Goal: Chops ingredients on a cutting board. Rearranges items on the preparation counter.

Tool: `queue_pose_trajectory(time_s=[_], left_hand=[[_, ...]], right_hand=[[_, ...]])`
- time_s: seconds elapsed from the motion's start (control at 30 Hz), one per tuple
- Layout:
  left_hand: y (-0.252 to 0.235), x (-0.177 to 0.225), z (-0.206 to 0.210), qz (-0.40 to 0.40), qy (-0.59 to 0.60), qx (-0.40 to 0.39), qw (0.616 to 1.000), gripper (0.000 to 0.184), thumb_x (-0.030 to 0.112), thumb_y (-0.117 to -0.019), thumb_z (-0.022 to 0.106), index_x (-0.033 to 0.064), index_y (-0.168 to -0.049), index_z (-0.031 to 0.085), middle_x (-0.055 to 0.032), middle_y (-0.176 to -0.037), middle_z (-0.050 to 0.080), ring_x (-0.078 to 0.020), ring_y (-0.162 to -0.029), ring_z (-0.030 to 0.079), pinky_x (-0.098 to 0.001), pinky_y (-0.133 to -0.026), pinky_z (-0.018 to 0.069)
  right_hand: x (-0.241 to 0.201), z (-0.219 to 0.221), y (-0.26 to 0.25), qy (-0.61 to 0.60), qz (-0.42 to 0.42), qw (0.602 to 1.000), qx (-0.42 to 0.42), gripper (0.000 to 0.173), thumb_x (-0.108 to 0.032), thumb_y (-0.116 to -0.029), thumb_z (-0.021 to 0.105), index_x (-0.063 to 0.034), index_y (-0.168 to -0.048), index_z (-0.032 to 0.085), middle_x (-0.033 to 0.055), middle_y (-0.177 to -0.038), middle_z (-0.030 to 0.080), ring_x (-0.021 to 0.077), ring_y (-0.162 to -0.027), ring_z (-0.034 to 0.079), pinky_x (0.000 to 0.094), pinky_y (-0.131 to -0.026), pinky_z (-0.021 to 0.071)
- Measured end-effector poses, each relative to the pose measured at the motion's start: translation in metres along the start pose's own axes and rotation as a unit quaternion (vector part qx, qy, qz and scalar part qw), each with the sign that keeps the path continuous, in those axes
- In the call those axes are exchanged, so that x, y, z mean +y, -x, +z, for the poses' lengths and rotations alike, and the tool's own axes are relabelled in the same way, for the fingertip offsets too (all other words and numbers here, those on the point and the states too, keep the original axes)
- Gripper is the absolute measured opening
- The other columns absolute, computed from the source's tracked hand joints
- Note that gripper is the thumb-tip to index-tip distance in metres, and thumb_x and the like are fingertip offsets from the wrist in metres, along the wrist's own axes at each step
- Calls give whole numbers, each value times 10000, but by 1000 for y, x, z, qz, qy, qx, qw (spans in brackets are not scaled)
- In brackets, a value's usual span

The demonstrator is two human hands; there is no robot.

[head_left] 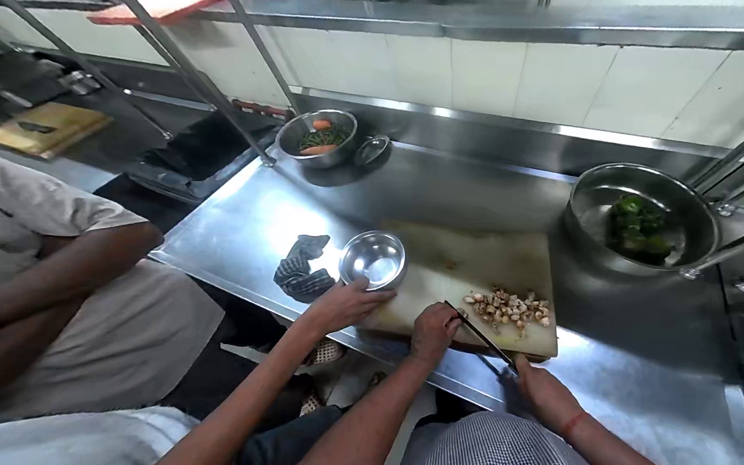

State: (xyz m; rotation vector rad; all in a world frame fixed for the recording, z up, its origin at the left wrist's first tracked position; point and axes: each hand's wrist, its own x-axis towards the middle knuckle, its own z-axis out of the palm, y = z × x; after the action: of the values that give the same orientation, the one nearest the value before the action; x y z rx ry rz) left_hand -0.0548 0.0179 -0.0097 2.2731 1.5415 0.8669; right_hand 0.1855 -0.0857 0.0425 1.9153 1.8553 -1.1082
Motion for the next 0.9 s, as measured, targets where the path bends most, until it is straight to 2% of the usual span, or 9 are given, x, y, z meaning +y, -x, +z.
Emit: queue_pose_trajectory(time_s=[0.13, 0.3, 0.47, 0.5, 0.6, 0.67, 0.73, 0.83, 0.9], left_hand=[[0, 4, -1, -5, -2, -5, 1000, 93, 161, -900, 780, 93, -963, 776, -66, -1041, 744, -206, -999, 717, -400, -909, 600], [2, -2, -1, 17, 1, -38, 999, 123, 175, -937, 742, 94, -1025, 767, -76, -1104, 726, -219, -1058, 698, -411, -950, 585], [-7, 4, -6, 3, 0, -62, 998, 107, 159, -940, 740, 83, -1011, 761, -90, -1082, 731, -245, -1051, 700, -429, -954, 578], [-9, 6, -6, 0, 8, -67, 998, 133, 172, -930, 758, 77, -1024, 755, -96, -1091, 727, -251, -1057, 697, -433, -957, 577], [-8, 4, -9, -23, 41, -76, 996, 424, 254, -834, 863, 61, -1180, 711, -140, -1222, 674, -287, -1128, 663, -459, -983, 564], [-3, 3, -17, -58, 54, -96, 992, 526, 286, -813, 882, 53, -1236, 675, -160, -1299, 628, -299, -1161, 644, -460, -993, 561], [1, 2, -23, -84, 52, -113, 989, 451, 259, -857, 843, 34, -1211, 676, -167, -1289, 631, -299, -1160, 642, -453, -1003, 552], [5, -2, -19, -55, 33, -89, 994, 199, 177, -919, 766, 38, -1058, 730, -127, -1124, 707, -264, -1081, 683, -431, -980, 566], [5, -2, -16, -38, 19, -60, 997, 112, 124, -924, 750, 44, -1001, 755, -117, -1080, 733, -260, -1066, 702, -436, -978, 572]], right_hand=[[27, 17, 21, -36, 29, 999, -6, 341, -278, -1072, 455, -99, -1362, 463, 203, -1024, 695, 399, -982, 708, 565, -837, 562], [25, 12, 14, -164, -16, 985, -51, 385, -258, -1040, 540, -71, -1372, 486, 196, -1041, 681, 355, -960, 685, 547, -862, 540], [30, 17, 26, -168, 0, 986, -21, 364, -262, -1033, 555, -86, -1348, 512, 183, -979, 683, 343, -890, 687, 535, -812, 543], [31, 17, 29, -159, 1, 987, -11, 364, -264, -1034, 551, -90, -1351, 513, 182, -966, 685, 347, -877, 690, 536, -804, 545], [29, 14, 31, -141, -8, 990, 27, 366, -265, -1042, 537, -93, -1364, 509, 179, -925, 683, 355, -836, 690, 533, -775, 552], [26, 10, 31, -119, -12, 992, 36, 359, -263, -1044, 527, -99, -1363, 507, 176, -921, 684, 360, -842, 694, 541, -776, 554], [21, 6, 30, -96, -18, 995, 32, 353, -260, -1045, 521, -105, -1361, 506, 179, -923, 687, 370, -856, 698, 548, -781, 556], [11, -1, 23, -65, -33, 997, -7, 356, -266, -1056, 509, -101, -1371, 494, 198, -964, 687, 387, -905, 698, 561, -813, 550], [-2, -5, 12, -60, -47, 996, -43, 374, -256, -1063, 501, -78, -1390, 467, 216, -1013, 678, 395, -940, 691, 559, -841, 546]])
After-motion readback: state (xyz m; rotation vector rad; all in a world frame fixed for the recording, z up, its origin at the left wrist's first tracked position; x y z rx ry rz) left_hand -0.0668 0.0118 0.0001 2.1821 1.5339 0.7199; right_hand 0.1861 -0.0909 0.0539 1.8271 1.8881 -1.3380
